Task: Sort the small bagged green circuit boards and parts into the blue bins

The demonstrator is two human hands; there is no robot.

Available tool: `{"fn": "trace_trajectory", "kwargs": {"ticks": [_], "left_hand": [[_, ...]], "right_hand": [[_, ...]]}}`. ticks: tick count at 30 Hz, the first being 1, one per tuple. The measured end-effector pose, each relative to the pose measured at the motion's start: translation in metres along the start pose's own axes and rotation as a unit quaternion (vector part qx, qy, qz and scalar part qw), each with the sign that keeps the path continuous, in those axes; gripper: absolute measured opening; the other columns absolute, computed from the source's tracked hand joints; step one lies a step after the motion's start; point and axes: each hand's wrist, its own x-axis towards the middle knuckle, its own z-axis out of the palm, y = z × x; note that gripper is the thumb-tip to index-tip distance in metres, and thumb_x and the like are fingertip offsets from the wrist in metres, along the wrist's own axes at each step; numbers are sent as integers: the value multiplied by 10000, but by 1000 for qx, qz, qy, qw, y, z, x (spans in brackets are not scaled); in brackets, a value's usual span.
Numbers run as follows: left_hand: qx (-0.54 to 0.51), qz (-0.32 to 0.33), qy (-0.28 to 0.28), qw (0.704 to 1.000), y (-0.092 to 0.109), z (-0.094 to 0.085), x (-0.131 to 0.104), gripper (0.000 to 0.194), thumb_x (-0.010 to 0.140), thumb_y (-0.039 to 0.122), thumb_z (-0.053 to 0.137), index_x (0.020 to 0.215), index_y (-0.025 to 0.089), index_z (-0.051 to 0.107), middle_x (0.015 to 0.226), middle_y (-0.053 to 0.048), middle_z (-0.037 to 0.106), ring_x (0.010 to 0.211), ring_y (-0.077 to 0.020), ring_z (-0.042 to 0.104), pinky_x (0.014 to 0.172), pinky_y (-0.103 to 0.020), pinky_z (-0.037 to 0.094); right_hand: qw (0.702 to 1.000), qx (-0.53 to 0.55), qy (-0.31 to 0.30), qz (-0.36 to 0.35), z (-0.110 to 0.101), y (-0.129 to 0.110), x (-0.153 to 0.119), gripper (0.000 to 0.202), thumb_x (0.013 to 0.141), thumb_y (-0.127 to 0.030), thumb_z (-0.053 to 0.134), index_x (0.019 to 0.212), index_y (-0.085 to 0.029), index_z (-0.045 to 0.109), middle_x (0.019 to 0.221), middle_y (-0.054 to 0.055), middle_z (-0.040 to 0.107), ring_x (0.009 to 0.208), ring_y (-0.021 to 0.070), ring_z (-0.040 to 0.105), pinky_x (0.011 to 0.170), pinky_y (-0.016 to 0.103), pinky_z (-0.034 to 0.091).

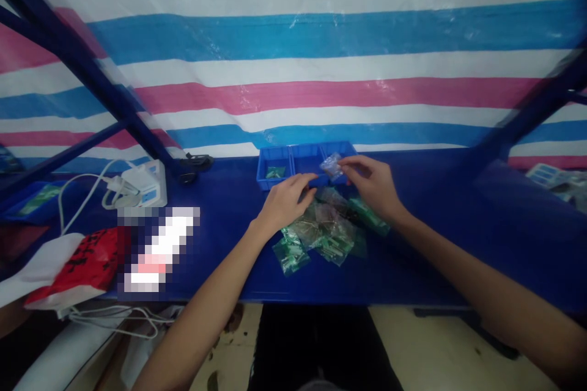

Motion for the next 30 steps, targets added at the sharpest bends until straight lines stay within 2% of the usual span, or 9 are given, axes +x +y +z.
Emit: {"fn": "trace_trajectory", "kwargs": {"ticks": [4,7,10,12,14,16,19,21,30], "left_hand": [[7,-15,-5,1000,-1,-1,0,262,1043,281,441,1241,193,588,1040,-62,670,795,-161,651,724,-297,528],[12,-18,-8,1000,-2,-2,0,234,1040,262,440,1179,195,616,992,-48,654,779,-155,636,694,-280,507],[23,-19,-13,999,-2,-2,0,221,1034,247,446,1149,192,626,976,-44,649,792,-161,635,684,-279,493],[34,-22,-23,999,-3,-1,1,212,1026,239,458,1137,190,632,979,-45,653,832,-173,644,698,-285,495],[46,-25,-37,998,-5,0,0,205,1020,239,473,1132,190,638,1001,-48,663,892,-191,652,722,-297,505],[60,-28,-51,996,-7,1,0,205,1016,245,484,1132,190,644,1028,-51,672,962,-212,651,761,-318,517],[86,-33,-73,993,-11,4,-2,208,1011,258,494,1119,186,657,1038,-60,680,1012,-239,638,826,-361,527],[100,-36,-84,991,-12,5,-3,207,1007,264,499,1101,184,664,1028,-65,684,1004,-246,634,846,-380,528],[103,-25,-109,988,-11,2,-4,259,989,323,562,1209,197,610,1114,-69,682,1026,-259,632,802,-367,540]], "right_hand": [[993,-104,49,-37,-13,22,14,197,890,-314,615,986,-202,746,952,71,764,819,238,685,718,373,531],[963,-249,12,-105,-18,39,19,187,876,-241,591,972,-206,747,1002,92,760,979,303,666,916,494,476],[939,-312,-3,-148,-17,43,19,200,884,-217,568,993,-186,733,1048,127,730,1048,332,626,962,532,436],[935,-315,-5,-162,-14,37,16,201,909,-225,552,1002,-178,723,1044,137,715,1044,330,608,926,505,454],[937,-299,-38,-176,-9,28,10,193,932,-222,531,993,-185,711,996,119,716,981,304,611,869,457,476],[934,-281,-107,-191,-3,22,2,193,953,-213,509,996,-197,696,955,98,717,923,276,617,824,416,488],[907,-292,-226,-203,6,19,-8,193,969,-213,499,1021,-197,684,952,104,691,944,273,616,834,408,496],[891,-308,-269,-197,9,21,-13,190,981,-235,500,1029,-189,678,974,116,663,973,279,609,855,418,503],[889,-316,-284,-168,11,21,-16,256,1018,-346,482,1061,-169,661,1016,128,628,1000,281,604,871,432,519]]}}
